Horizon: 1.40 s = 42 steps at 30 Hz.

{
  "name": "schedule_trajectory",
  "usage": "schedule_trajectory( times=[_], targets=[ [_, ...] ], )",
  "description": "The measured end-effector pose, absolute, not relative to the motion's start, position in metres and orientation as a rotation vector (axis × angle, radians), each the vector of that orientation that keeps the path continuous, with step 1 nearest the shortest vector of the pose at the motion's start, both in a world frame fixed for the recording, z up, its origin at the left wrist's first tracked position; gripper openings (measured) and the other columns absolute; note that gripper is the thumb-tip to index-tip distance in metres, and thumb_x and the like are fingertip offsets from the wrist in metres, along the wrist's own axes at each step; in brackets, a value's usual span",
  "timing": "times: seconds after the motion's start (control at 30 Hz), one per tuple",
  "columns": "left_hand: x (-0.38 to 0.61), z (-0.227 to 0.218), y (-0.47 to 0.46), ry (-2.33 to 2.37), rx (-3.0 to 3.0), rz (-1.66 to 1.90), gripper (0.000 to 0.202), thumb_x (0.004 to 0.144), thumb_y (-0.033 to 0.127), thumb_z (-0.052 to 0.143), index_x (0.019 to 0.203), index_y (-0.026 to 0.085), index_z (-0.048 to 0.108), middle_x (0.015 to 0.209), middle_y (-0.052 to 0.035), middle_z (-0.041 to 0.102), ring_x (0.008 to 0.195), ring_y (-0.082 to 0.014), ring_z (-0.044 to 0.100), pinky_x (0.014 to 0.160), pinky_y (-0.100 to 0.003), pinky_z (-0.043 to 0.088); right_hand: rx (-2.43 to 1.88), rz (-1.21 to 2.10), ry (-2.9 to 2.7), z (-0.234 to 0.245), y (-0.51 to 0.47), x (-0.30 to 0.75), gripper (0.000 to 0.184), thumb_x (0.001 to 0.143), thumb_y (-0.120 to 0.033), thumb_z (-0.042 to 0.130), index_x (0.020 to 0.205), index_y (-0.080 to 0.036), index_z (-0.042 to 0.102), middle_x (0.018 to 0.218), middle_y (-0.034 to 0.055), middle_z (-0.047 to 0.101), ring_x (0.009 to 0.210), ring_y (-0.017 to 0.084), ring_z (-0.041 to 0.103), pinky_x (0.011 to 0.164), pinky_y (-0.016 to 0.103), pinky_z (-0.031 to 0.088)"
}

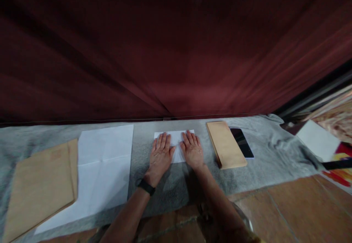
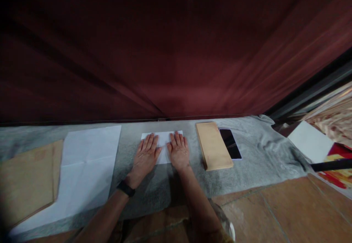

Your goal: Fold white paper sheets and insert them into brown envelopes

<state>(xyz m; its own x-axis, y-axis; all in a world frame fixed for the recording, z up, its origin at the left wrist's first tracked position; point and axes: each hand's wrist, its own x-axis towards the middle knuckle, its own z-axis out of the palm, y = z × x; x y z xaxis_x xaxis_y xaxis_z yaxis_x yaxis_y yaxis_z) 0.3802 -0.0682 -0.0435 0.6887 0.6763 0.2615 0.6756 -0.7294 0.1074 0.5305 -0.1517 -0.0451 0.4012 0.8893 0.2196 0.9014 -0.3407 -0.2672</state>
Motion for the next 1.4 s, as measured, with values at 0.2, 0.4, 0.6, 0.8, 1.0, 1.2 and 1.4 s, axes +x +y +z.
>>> schedule_trajectory(
  times=[0.2,0.4,0.6,0.8,1.0,1.2,1.4],
  targets=[
    [0.364,-0.046,-0.060,1.263,2.856,0.456,0.065,0.104,0.047,0.036,0.154,0.006,0.041,0.160,-0.0194,0.041,0.151,-0.0311,0.035,0.123,-0.049,0.031,-2.363,-0.080,-1.432,-0.048,-0.162,0.550,0.054,0.105,-0.038,0.041,0.151,-0.010,0.046,0.159,0.0192,0.043,0.147,0.031,0.039,0.120,0.050,0.029],
    [0.360,-0.038,-0.066,1.300,2.842,0.403,0.065,0.104,0.046,0.035,0.154,0.005,0.039,0.161,-0.0200,0.038,0.152,-0.0306,0.032,0.125,-0.050,0.026,-2.378,0.060,-1.181,-0.030,-0.170,0.567,0.045,0.101,-0.029,0.042,0.137,-0.010,0.060,0.132,0.0176,0.067,0.119,0.026,0.064,0.102,0.038,0.047],
    [0.366,-0.029,-0.075,1.333,2.825,0.365,0.060,0.103,0.039,0.038,0.153,0.006,0.042,0.160,-0.0214,0.041,0.152,-0.0318,0.033,0.125,-0.053,0.022,-2.426,0.189,-1.060,-0.019,-0.171,0.566,0.040,0.098,-0.033,0.049,0.129,-0.015,0.065,0.111,0.0131,0.071,0.096,0.022,0.069,0.085,0.030,0.051],
    [0.372,-0.026,-0.083,1.231,2.886,0.305,0.053,0.104,0.028,0.032,0.151,0.007,0.046,0.159,-0.0197,0.043,0.152,-0.0304,0.032,0.126,-0.051,0.023,-2.478,0.276,-1.063,-0.016,-0.172,0.563,0.035,0.100,-0.034,0.045,0.120,-0.015,0.067,0.101,0.0109,0.073,0.093,0.022,0.070,0.081,0.029,0.050],
    [0.371,-0.028,-0.087,1.142,2.885,0.292,0.058,0.098,0.013,0.033,0.156,0.012,0.039,0.161,-0.0170,0.040,0.154,-0.0289,0.030,0.127,-0.055,0.020,-2.633,0.158,-1.115,-0.011,-0.176,0.555,0.033,0.100,-0.035,0.050,0.116,-0.012,0.066,0.105,0.0175,0.071,0.096,0.025,0.071,0.081,0.032,0.051],
    [0.371,-0.023,-0.091,1.081,2.918,0.288,0.070,0.091,0.003,0.032,0.160,0.016,0.033,0.164,-0.0123,0.038,0.153,-0.0268,0.031,0.129,-0.052,0.021,-2.418,0.391,-0.945,-0.014,-0.176,0.563,0.028,0.090,-0.036,0.059,0.103,-0.015,0.070,0.089,0.0101,0.075,0.088,0.023,0.071,0.072,0.028,0.049],
    [0.369,-0.017,-0.091,1.074,2.948,0.267,0.066,0.093,0.003,0.028,0.158,0.012,0.035,0.165,-0.0146,0.034,0.155,-0.0290,0.027,0.128,-0.053,0.021,-1.921,0.823,-0.661,-0.010,-0.179,0.571,0.025,0.071,-0.042,0.072,0.076,-0.018,0.066,0.067,0.0013,0.068,0.069,0.019,0.066,0.059,0.025,0.047]
  ],
)
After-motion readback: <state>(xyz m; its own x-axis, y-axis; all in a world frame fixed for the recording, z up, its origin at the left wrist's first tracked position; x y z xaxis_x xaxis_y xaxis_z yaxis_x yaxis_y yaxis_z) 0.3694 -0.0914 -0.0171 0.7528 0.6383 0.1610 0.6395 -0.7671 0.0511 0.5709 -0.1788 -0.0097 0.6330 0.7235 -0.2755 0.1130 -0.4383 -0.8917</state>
